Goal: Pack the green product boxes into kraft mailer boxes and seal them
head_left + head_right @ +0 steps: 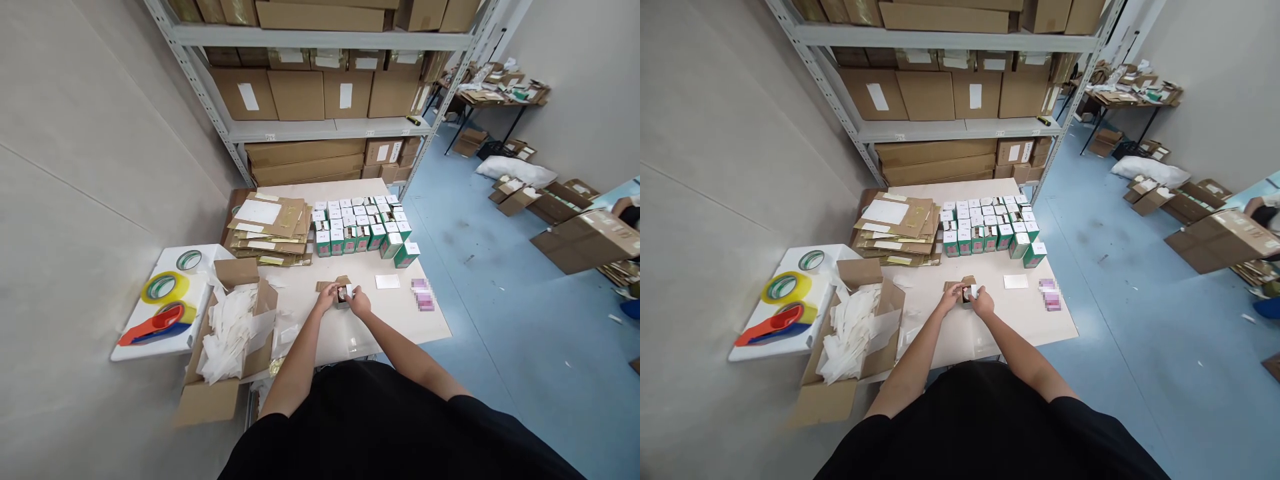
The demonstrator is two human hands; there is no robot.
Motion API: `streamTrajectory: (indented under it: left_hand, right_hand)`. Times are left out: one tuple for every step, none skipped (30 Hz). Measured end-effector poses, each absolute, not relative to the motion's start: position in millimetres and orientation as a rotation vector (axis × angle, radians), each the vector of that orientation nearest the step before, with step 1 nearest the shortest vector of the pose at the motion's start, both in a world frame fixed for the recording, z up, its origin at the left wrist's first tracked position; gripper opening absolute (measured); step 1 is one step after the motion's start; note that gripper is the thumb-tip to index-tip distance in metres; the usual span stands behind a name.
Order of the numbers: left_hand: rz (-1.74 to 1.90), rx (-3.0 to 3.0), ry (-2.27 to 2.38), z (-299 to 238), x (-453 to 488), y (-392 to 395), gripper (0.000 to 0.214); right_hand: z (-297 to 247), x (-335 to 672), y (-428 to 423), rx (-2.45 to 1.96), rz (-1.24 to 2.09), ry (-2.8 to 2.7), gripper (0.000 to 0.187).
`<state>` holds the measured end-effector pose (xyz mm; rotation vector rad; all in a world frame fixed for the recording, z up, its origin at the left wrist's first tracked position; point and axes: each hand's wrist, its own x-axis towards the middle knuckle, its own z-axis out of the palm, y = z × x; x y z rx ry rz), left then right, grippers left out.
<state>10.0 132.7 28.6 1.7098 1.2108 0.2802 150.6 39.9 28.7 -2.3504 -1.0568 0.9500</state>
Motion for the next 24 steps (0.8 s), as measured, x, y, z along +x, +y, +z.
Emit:
streamTrajectory:
  left_hand:
    - [0.287,1.695,1.202,28,9,131,0.045]
    - [0.29,1.67,1.191,27,9,129,0.047]
    - [0.29,1.643,1.184,27,8,127,0.049]
    - [0.281,1.622,1.183,27,8,125,0.052]
    - [0.267,1.606,1.177,27,7,123,0.058]
    - [0.248,1.597,1.163,28,6,121,0.07]
    - [0.225,1.598,1.14,28,4,119,0.086]
    - [0.204,1.606,1.115,28,3,117,0.1]
    - [0.193,1.619,1.093,27,1,116,0.11]
    - [0.193,1.632,1.081,27,0,115,0.115]
    - [0.199,1.643,1.083,27,-1,114,0.115]
    - [0.21,1.653,1.093,26,-1,113,0.112]
    - [0.224,1.663,1.106,26,0,113,0.107]
    - [0.232,1.674,1.117,25,1,112,0.102]
    - [0.23,1.685,1.124,25,2,112,0.098]
    - [0.224,1.696,1.129,26,3,113,0.095]
    - [0.216,1.706,1.138,26,5,113,0.094]
    - [0.208,1.714,1.154,27,6,113,0.093]
    - [0.199,1.72,1.172,28,7,113,0.092]
    - [0.191,1.724,1.189,28,8,113,0.092]
    - [0.186,1.724,1.201,29,9,113,0.092]
    - [0.183,1.722,1.207,29,9,113,0.091]
    - [0.183,1.72,1.207,29,9,111,0.092]
    - [0.189,1.718,1.203,29,10,110,0.092]
  right_hand:
    - [29,151,43,-2.375,0.938,-1.06,0.03]
    - [30,151,46,-2.391,0.925,-1.067,0.029]
    - [30,153,49,-2.398,0.917,-1.071,0.027]
    - [29,155,51,-2.389,0.919,-1.064,0.024]
    - [28,158,53,-2.359,0.938,-1.03,0.019]
    - [27,162,53,-2.314,0.971,-0.975,0.015]
    - [26,166,52,-2.263,1.014,-0.912,0.014]
    - [24,170,50,-2.212,1.059,-0.852,0.014]
    - [22,173,47,-2.168,1.102,-0.805,0.015]
    - [20,176,44,-2.135,1.138,-0.775,0.016]
    - [18,177,40,-2.114,1.167,-0.76,0.017]
    - [17,178,36,-2.099,1.182,-0.754,0.02]
    - [16,179,33,-2.088,1.176,-0.746,0.025]
    - [17,178,30,-2.086,1.144,-0.748,0.03]
    - [17,178,28,-2.093,1.084,-0.768,0.034]
    - [19,177,28,-2.106,1.002,-0.813,0.036]
    - [21,176,28,-2.122,0.913,-0.882,0.035]
    - [23,176,30,-2.14,0.833,-0.968,0.031]
    - [26,175,32,-2.163,0.78,-1.058,0.027]
    - [28,174,35,-2.191,0.752,-1.139,0.023]
    - [31,174,38,-2.224,0.744,-1.204,0.019]
    - [32,173,42,-2.263,0.753,-1.249,0.015]
    - [33,172,45,-2.301,0.765,-1.276,0.012]
    - [33,170,48,-2.333,0.776,-1.291,0.013]
